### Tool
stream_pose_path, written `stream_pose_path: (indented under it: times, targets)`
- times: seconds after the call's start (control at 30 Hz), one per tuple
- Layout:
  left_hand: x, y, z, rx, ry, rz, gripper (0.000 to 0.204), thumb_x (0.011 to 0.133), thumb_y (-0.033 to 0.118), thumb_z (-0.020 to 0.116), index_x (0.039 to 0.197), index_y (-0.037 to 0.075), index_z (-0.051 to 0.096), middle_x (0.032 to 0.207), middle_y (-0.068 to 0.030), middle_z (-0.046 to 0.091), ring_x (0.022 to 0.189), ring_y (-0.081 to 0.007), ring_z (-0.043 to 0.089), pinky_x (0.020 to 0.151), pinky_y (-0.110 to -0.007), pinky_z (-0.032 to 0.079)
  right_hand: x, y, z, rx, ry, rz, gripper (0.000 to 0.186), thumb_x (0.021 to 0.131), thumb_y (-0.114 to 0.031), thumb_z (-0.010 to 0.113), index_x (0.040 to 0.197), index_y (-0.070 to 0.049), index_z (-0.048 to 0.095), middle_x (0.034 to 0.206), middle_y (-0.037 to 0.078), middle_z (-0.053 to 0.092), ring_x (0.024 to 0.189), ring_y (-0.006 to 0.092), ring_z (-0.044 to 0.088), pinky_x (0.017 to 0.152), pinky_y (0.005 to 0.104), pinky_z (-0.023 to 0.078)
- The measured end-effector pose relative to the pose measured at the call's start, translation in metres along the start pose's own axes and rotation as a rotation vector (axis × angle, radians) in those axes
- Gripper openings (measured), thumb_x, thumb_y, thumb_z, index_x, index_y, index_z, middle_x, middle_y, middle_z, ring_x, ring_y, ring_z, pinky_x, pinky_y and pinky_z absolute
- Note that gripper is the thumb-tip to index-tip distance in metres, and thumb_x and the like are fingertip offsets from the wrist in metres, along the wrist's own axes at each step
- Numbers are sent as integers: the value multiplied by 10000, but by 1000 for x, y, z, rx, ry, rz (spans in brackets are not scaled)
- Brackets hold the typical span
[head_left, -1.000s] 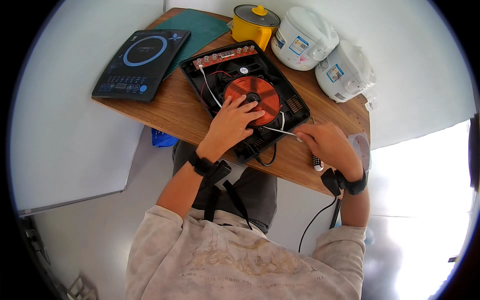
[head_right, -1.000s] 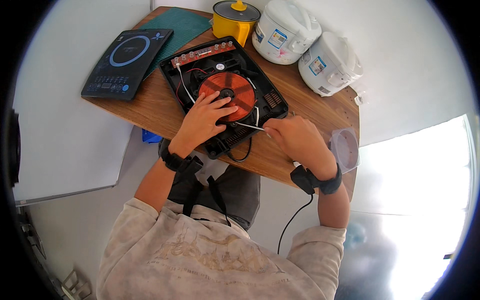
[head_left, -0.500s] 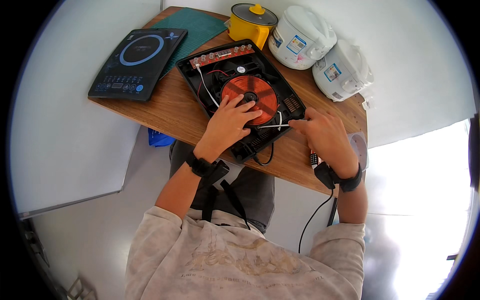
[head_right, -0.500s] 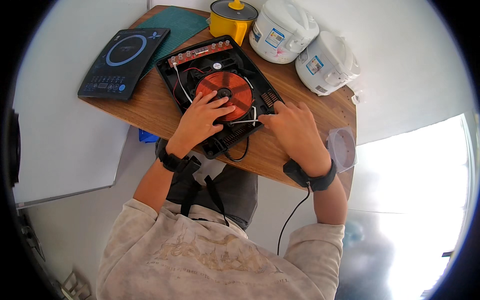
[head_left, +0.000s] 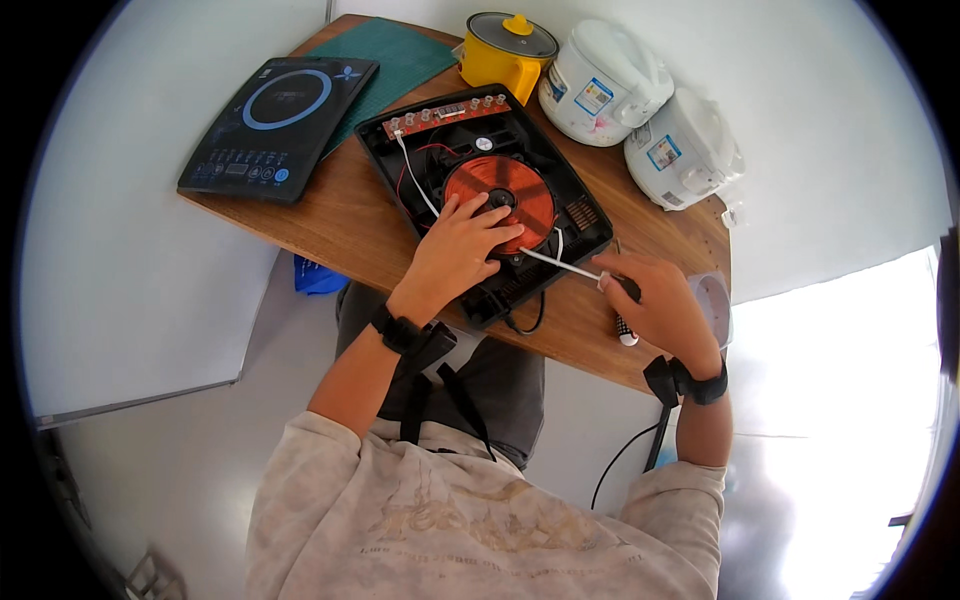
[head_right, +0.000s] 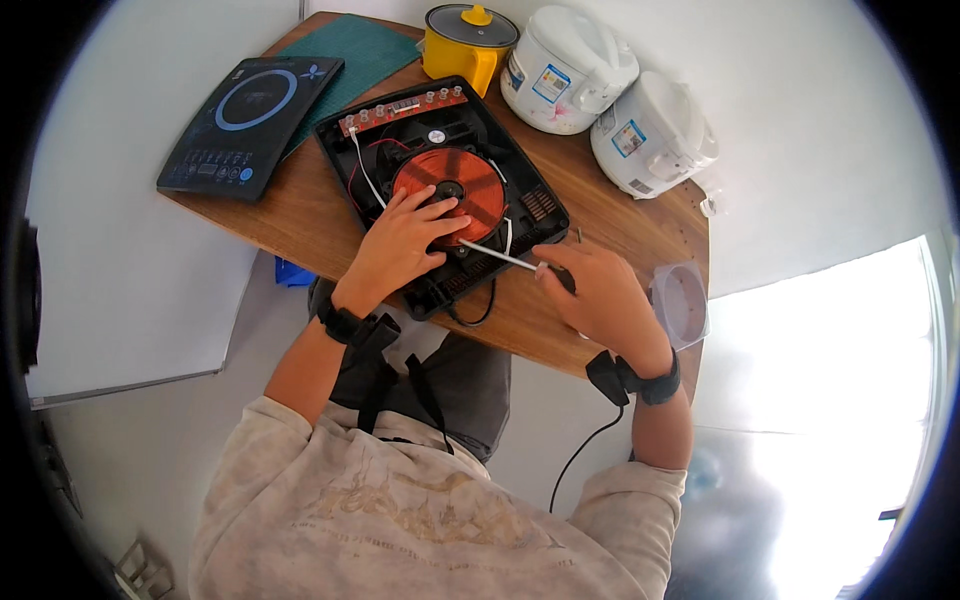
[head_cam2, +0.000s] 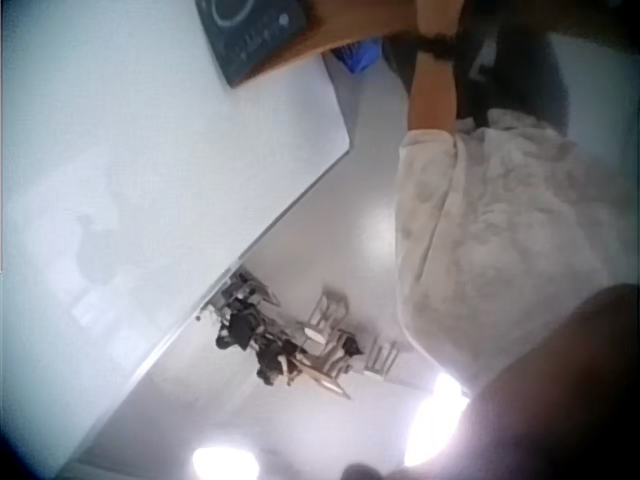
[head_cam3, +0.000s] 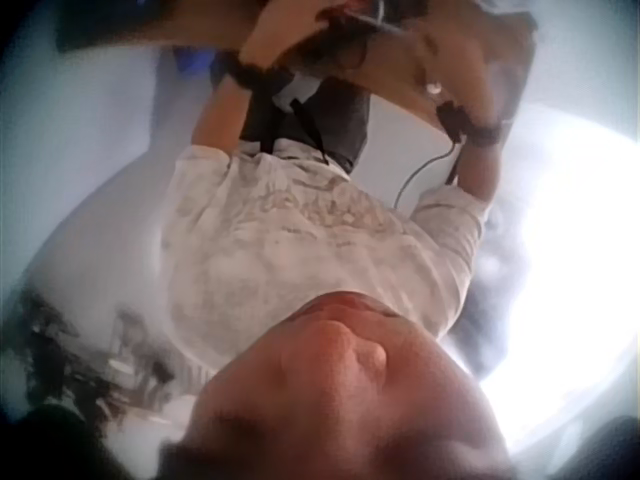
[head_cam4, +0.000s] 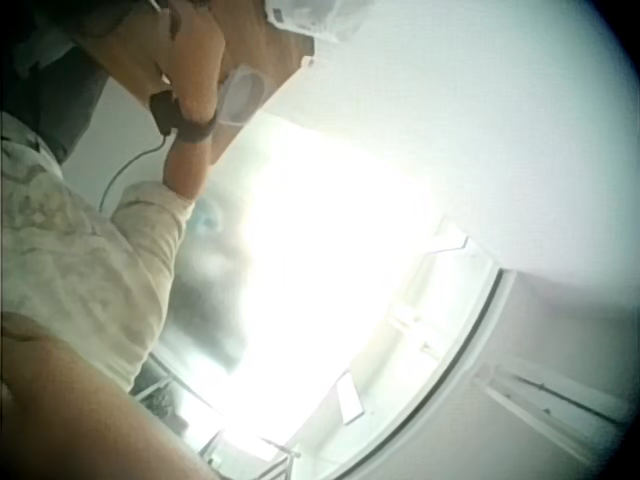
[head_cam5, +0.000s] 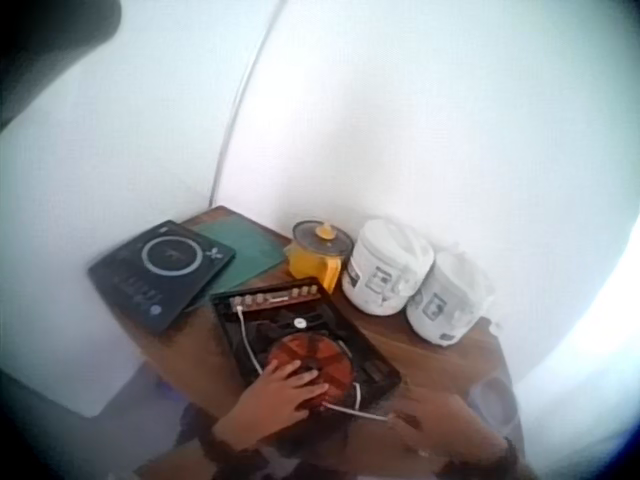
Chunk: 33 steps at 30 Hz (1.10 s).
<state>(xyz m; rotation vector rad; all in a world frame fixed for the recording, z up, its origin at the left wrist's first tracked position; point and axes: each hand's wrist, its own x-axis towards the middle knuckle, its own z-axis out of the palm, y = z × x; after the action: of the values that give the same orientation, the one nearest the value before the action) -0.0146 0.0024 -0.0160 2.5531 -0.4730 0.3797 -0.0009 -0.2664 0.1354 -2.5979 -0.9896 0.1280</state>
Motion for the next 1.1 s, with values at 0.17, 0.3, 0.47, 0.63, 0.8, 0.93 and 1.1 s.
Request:
stream_pose_path:
  times: [0.17,0.3,0.47,0.63,0.8,0.93,1.1]
  targets:
    - [1,1,-2,-6,-23,-25,618,780,162,820,1377,220,671,1490,-57,582,1443,-335,439,1232,-562,299,-5,-1,1,98,20,-69,290,912,-143,664,1174,-36,724,879,184,709,721,341,648,696,397,513]
    - [1,1,-2,-12,-16,-26,612,782,160,817,1374,222,674,1489,-56,583,1445,-334,437,1234,-563,298,-4,-5,1,63,5,-21,287,905,-155,674,1156,-30,734,814,199,689,666,333,637,679,384,516]
    - [1,1,0,-12,0,-26,611,782,162,816,1373,228,676,1486,-55,585,1441,-333,442,1233,-564,298,-2,-12,0,9,-66,49,313,910,-212,655,1110,12,746,814,247,689,715,422,659,700,459,536]
    - [1,1,0,-14,0,-21,610,781,164,817,1372,226,679,1483,-56,588,1437,-335,447,1232,-564,299,-1,-16,-1,17,-91,95,319,907,-218,649,1100,15,752,752,255,665,677,424,647,676,459,531]
    - [1,-1,1,-10,7,-24,616,780,163,819,1375,226,674,1481,-56,588,1435,-338,447,1230,-564,303,1,-16,0,-5,-78,98,316,910,-228,649,1095,3,761,698,255,640,643,429,635,661,462,528]
    - [1,0,1,-11,7,-19,625,778,158,822,1379,229,668,1480,-55,588,1437,-337,445,1229,-565,305,-1,-10,7,-22,-75,108,314,920,-240,647,1096,-10,768,670,251,629,618,426,630,650,465,530]
    - [1,-1,1,-20,12,-18,625,775,154,825,1376,229,669,1484,-56,586,1439,-338,443,1226,-571,307,-1,-13,6,-47,-78,101,298,926,-239,648,1102,-35,776,665,244,632,608,418,633,648,468,536]
